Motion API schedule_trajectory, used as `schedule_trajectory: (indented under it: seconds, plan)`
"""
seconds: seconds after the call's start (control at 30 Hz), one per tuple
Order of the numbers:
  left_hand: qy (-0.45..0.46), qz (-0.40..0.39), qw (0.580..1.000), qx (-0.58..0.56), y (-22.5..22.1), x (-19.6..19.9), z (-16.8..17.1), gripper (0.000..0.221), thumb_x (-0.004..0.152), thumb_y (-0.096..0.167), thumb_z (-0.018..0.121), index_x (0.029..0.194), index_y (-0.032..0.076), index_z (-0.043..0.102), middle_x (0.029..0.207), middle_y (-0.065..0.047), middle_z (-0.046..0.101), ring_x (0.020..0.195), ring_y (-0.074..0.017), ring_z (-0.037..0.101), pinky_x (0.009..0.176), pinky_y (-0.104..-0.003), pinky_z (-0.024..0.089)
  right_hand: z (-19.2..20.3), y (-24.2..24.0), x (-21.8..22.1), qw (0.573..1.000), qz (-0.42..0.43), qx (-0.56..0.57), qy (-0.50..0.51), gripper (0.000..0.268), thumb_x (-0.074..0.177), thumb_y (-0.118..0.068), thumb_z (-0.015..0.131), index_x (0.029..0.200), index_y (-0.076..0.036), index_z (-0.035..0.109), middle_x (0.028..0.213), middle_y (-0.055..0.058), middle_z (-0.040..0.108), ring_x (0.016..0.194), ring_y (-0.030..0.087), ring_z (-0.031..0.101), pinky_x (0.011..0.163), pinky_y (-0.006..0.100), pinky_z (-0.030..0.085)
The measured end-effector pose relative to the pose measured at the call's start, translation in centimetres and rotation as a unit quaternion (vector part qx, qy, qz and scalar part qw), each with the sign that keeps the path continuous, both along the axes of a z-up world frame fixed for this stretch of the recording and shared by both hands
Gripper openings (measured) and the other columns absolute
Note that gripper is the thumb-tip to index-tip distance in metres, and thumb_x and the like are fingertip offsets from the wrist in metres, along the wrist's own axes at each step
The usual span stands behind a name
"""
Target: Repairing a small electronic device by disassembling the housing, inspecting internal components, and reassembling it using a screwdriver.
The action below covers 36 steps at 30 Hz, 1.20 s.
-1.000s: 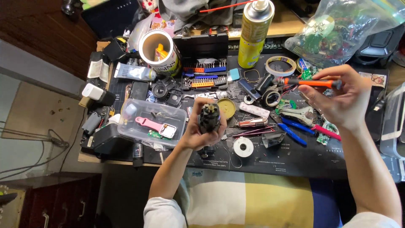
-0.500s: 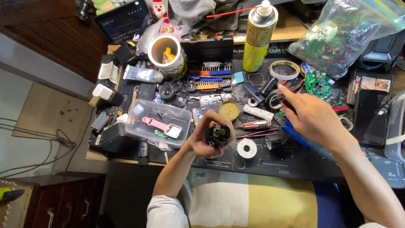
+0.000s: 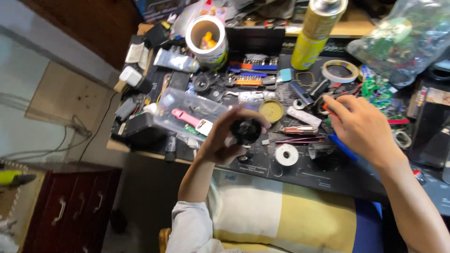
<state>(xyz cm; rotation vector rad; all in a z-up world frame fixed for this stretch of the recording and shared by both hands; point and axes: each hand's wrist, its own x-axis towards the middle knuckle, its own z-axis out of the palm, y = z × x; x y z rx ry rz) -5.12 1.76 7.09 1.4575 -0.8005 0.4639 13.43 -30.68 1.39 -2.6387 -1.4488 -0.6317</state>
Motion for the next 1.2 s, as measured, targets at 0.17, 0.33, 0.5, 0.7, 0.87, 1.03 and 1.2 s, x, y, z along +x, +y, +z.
schedule_trajectory:
  seconds: [0.17,0.33,0.5,0.7,0.87,1.03,1.2]
  plan:
    - [-0.019,0.052,0.963,-0.265,2.1,-6.4,1.6,0.081,0.095,0.054,0.09,0.138,-0.009,0.064,0.12,-0.033,0.074,0.102,-0.0409,0.08,0.087,-0.041,0.07,2.1,3.2,-1.3,0.995,0.095,0.018,0.012,0.047,0.103,-0.028,0.079,0.147,-0.015,0.074,0.127,0.009,0.072,0.103,0.031,0.072,0.096,0.041,0.06]
    - [0.032,0.239,0.92,-0.309,5.5,-13.1,-3.3,0.098,0.079,0.092,0.062,0.145,0.02,0.053,0.111,-0.017,0.061,0.077,-0.0351,0.06,0.07,-0.045,0.049,4.7,11.6,-4.5,0.97,0.223,0.078,0.06,0.03,0.101,-0.022,0.078,0.13,-0.014,0.077,0.115,0.007,0.075,0.1,0.03,0.072,0.091,0.042,0.058]
    - [0.088,0.347,0.887,-0.292,7.9,-14.6,-2.3,0.087,0.097,0.088,0.048,0.134,0.009,0.05,0.067,-0.026,0.057,0.032,-0.027,0.05,0.027,-0.029,0.042,3.9,20.9,-7.1,0.943,0.313,0.102,0.057,0.018,0.105,-0.022,0.069,0.121,-0.022,0.079,0.095,0.0,0.071,0.089,0.025,0.069,0.085,0.037,0.055]
    - [0.101,0.35,0.904,-0.225,9.5,-17.2,-4.8,0.052,0.118,0.058,0.044,0.16,0.028,0.04,0.076,-0.02,0.059,0.041,-0.018,0.053,0.036,-0.019,0.042,2.0,29.8,-7.4,0.933,0.337,0.096,-0.084,0.014,0.096,-0.027,0.077,0.11,-0.029,0.078,0.108,0.003,0.067,0.103,0.029,0.062,0.088,0.04,0.048]
    - [0.148,0.29,0.911,-0.253,10.5,-18.5,-5.8,0.067,0.113,0.056,0.059,0.161,0.02,0.03,0.089,-0.023,0.063,0.05,-0.0165,0.059,0.038,-0.02,0.046,3.2,33.7,-8.6,0.936,0.315,0.079,-0.133,0.012,0.082,-0.023,0.082,0.083,-0.035,0.079,0.141,0.007,0.059,0.126,0.034,0.05,0.1,0.046,0.038]
    - [0.186,0.248,0.906,-0.289,10.4,-19.1,-6.5,0.073,0.111,0.057,0.066,0.161,0.017,0.03,0.095,-0.021,0.061,0.054,-0.0159,0.056,0.041,-0.022,0.041,1.6,35.6,-8.3,0.956,0.274,-0.061,-0.086,0.009,0.095,-0.044,0.074,0.093,-0.037,0.08,0.17,0.01,0.045,0.148,0.04,0.041,0.117,0.06,0.029]
    - [0.215,0.217,0.911,-0.279,10.1,-19.2,-6.9,0.076,0.111,0.06,0.069,0.16,0.014,0.032,0.1,-0.017,0.059,0.055,-0.0136,0.048,0.046,-0.023,0.036,1.4,36.2,-8.5,0.951,0.228,-0.207,-0.013,0.026,0.109,-0.05,0.057,0.106,-0.036,0.079,0.189,0.012,0.028,0.166,0.044,0.03,0.129,0.073,0.014]
